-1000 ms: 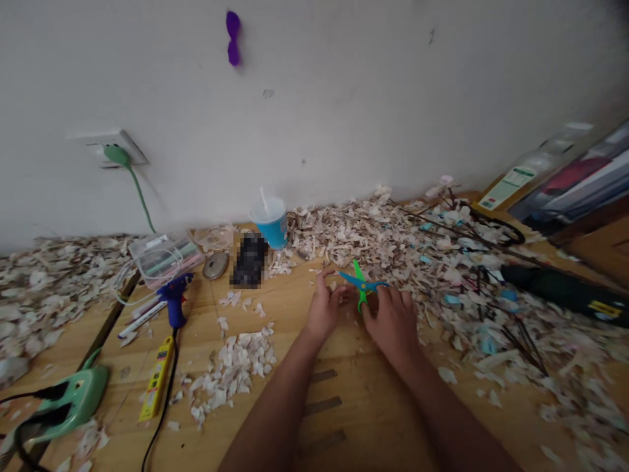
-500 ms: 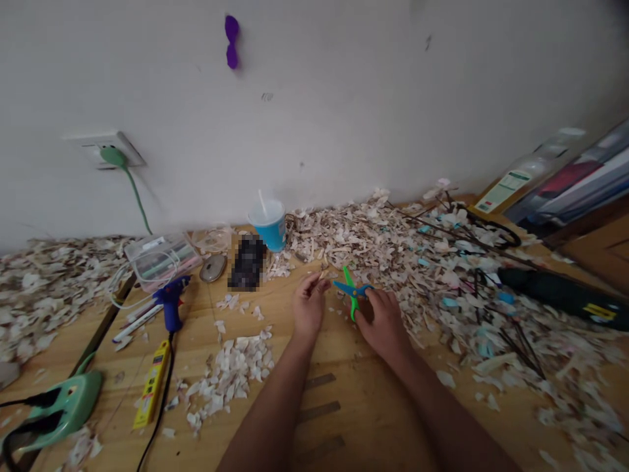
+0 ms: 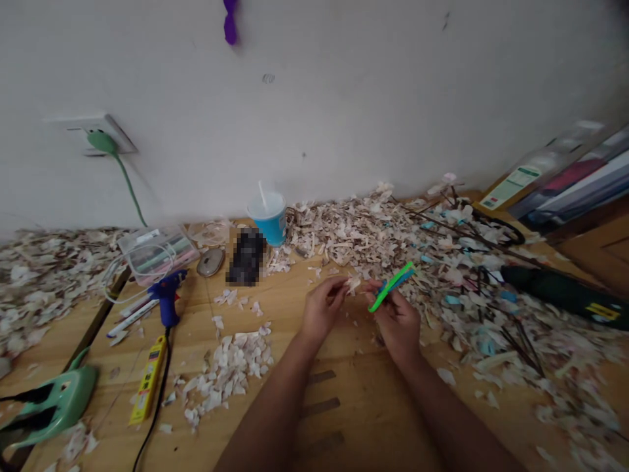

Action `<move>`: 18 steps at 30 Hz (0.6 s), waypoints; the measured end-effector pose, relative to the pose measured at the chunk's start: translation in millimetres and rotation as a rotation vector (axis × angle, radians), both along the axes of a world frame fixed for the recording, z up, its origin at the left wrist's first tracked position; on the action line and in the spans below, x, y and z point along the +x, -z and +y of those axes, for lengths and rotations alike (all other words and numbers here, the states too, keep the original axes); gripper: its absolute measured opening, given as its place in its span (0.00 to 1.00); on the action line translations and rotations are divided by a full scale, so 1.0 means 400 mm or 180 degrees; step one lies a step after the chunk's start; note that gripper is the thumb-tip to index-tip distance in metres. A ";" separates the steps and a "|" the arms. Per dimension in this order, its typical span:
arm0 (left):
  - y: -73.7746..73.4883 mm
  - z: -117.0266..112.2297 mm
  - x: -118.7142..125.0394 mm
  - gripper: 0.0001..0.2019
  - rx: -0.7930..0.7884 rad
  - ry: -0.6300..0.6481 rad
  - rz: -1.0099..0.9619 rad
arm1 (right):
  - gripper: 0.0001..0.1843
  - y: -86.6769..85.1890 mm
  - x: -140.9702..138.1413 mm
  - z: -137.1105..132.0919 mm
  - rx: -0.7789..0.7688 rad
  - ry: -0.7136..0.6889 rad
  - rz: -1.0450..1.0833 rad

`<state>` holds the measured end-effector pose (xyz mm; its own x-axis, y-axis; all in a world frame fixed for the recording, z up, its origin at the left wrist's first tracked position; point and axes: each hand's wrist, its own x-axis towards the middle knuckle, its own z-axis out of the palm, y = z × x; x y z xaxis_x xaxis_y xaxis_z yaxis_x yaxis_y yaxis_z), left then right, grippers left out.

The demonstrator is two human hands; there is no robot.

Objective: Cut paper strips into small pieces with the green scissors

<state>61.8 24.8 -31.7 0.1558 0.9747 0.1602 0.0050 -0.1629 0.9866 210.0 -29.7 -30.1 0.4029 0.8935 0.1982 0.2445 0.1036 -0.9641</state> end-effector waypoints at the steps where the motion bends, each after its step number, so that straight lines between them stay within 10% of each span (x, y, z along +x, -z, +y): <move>1: 0.002 -0.002 0.003 0.11 0.0081 0.0029 0.0093 | 0.18 0.007 -0.001 0.004 -0.0051 -0.0053 0.0097; 18: 0.004 0.022 0.001 0.13 -0.1005 -0.0574 -0.1460 | 0.13 0.025 0.003 0.009 -0.0079 -0.0719 -0.2756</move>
